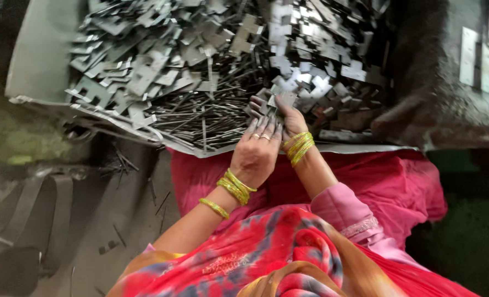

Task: The person sits on the floor and repeatedly picks up small metal brackets from a large pile, separates them, and places them into a nearby container. The hands move quickly and handle the parts one at a time or in small groups.

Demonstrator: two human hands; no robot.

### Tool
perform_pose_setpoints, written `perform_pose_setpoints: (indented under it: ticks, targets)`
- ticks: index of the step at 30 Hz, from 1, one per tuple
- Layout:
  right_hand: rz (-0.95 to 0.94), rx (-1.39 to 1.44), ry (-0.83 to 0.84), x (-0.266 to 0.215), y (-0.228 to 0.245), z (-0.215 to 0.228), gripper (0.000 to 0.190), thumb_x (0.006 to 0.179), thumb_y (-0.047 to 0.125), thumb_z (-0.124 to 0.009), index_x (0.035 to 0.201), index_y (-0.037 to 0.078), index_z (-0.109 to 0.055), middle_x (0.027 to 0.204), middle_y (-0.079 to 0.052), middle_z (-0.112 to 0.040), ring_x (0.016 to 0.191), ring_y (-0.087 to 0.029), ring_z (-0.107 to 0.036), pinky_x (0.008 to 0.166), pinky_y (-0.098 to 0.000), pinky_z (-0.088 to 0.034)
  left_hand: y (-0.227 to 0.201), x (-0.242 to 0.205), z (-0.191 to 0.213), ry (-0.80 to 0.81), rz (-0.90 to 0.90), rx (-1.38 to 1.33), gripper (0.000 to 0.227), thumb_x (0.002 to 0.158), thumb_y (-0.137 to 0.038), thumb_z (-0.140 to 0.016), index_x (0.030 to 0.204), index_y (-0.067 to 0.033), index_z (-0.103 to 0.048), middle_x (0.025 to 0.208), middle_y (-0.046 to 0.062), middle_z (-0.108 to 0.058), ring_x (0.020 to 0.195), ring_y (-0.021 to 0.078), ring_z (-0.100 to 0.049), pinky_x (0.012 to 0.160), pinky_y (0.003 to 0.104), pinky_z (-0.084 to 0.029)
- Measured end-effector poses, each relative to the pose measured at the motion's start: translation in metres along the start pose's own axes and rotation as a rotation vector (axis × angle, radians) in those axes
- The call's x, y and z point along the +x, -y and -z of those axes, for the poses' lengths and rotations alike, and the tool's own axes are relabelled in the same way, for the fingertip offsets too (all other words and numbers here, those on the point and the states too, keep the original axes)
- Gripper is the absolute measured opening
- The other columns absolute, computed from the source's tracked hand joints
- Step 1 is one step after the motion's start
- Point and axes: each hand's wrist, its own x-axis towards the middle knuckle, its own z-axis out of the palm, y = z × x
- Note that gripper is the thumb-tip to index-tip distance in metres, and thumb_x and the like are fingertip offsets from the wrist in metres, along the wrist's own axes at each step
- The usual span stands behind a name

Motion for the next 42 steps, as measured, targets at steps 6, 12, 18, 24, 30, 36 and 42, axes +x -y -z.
perform_pose_setpoints:
  ticks: [6,12,18,24,30,36,42]
  targets:
    - [0.096,-0.287,-0.058,0.02,-0.031,-0.02,0.035,0.106,0.017,-0.066,0.132,-0.002,-0.055,0.136,-0.028,-0.066,0.099,-0.035,-0.064,0.083,-0.0492,-0.05,0.041,-0.012,-0.028,-0.169,0.917,-0.89,0.031,0.096,-0.015,-0.068,0.117,0.0082,-0.07,0.108,0.024,-0.073,0.097,0.0394,-0.071,0.088,0.045,-0.053]
    - [0.504,-1.652,0.069,0.016,-0.001,-0.061,0.063,0.088,0.025,-0.085,0.135,0.004,-0.049,0.125,-0.018,-0.061,0.114,-0.034,-0.061,0.097,-0.0491,-0.051,0.111,-0.025,-0.008,0.279,0.756,-0.71,0.028,0.09,-0.019,-0.072,0.111,-0.0026,-0.075,0.098,0.016,-0.075,0.086,0.0232,-0.069,0.08,0.039,-0.054]
    - [-0.054,-1.805,0.287,0.008,0.049,-0.025,0.035,0.077,0.015,-0.083,0.108,0.004,-0.07,0.104,-0.007,-0.076,0.102,-0.021,-0.073,0.088,-0.0362,-0.059,0.15,0.03,-0.039,0.419,0.587,-0.583,0.02,0.091,-0.019,-0.066,0.106,-0.0099,-0.077,0.105,0.013,-0.076,0.1,0.0321,-0.07,0.087,0.041,-0.054]
    - [0.443,-1.566,-0.205,-0.041,0.119,0.007,0.021,0.08,0.0,-0.083,0.099,-0.004,-0.076,0.085,-0.008,-0.076,0.079,-0.016,-0.068,0.073,-0.0309,-0.056,0.194,0.053,-0.073,0.214,0.569,0.356,0.029,0.091,-0.025,-0.062,0.074,-0.0074,-0.077,0.084,0.02,-0.073,0.076,0.0391,-0.072,0.063,0.05,-0.057]
    - [0.796,-1.381,-0.851,-0.123,0.269,0.038,0.026,0.083,0.0,-0.082,0.104,-0.002,-0.067,0.088,-0.009,-0.073,0.069,-0.018,-0.071,0.054,-0.0285,-0.057,0.223,0.032,-0.084,0.352,0.491,0.464,0.029,0.073,-0.022,-0.085,0.093,-0.0032,-0.074,0.094,0.018,-0.074,0.091,0.039,-0.071,0.076,0.05,-0.058]
    - [0.835,-1.635,-1.44,-0.079,0.393,0.094,0.057,0.078,0.031,-0.094,0.114,0.002,-0.061,0.123,-0.021,-0.066,0.114,-0.035,-0.063,0.099,-0.0476,-0.053,0.229,0.027,-0.112,0.43,0.515,0.554,0.018,0.082,-0.017,-0.079,0.091,-0.0053,-0.068,0.088,0.017,-0.073,0.081,0.0333,-0.071,0.072,0.042,-0.058]
    - [0.313,-2.354,-1.759,-0.041,0.395,0.112,0.081,0.098,0.063,-0.066,0.124,-0.013,-0.061,0.132,-0.035,-0.056,0.128,-0.051,-0.043,0.105,-0.066,-0.031,0.216,0.041,-0.091,0.286,0.337,0.63,0.012,0.084,-0.013,-0.074,0.091,-0.0043,-0.067,0.083,0.015,-0.072,0.077,0.0321,-0.07,0.072,0.041,-0.056]
